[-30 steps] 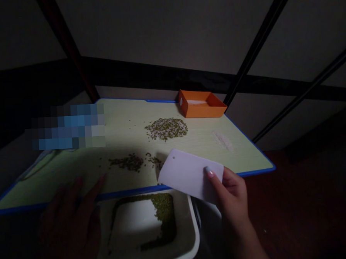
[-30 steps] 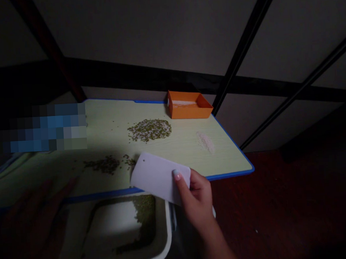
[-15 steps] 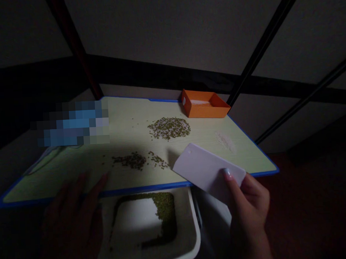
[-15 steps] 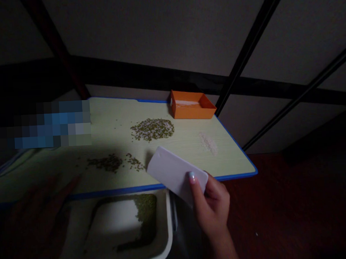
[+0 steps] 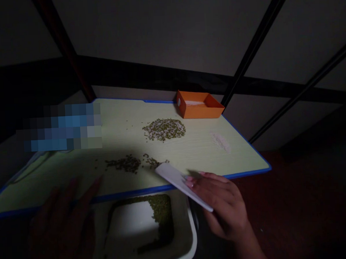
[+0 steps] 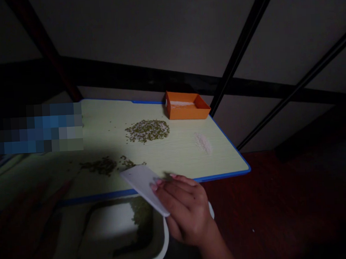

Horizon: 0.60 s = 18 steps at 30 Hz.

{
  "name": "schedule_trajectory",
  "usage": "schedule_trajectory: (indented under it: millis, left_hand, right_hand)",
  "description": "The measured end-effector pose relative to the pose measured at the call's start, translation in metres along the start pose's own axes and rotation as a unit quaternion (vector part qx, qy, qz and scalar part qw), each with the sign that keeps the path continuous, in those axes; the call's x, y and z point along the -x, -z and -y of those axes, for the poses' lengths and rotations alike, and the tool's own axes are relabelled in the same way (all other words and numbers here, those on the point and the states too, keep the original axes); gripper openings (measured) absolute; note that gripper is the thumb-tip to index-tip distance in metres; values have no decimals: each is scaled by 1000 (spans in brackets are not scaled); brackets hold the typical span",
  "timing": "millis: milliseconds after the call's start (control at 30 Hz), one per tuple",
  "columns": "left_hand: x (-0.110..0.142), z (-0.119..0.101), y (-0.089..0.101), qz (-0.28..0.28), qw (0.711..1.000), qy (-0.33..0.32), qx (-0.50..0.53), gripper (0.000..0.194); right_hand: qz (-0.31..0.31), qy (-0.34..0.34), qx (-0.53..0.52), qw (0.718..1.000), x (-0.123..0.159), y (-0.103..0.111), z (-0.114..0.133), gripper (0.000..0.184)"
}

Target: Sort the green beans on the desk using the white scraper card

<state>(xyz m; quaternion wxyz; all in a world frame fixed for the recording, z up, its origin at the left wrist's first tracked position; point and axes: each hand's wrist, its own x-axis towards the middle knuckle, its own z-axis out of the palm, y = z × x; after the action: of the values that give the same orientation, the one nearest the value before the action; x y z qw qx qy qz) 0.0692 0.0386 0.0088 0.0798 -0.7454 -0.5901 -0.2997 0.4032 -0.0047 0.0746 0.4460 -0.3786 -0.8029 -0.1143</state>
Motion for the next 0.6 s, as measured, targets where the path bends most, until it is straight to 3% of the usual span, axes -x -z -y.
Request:
schedule_trajectory:
  millis: [367,600]
  left_hand:
    - [-2,4,-3,2,1000,-6,8,69]
    - [-4,5,-3,8,1000,-7,10,70]
  right_hand:
    - [-38,-19,52,998,15,4,-39,47]
    - [-115,-51,90,988,15,2,-40,39]
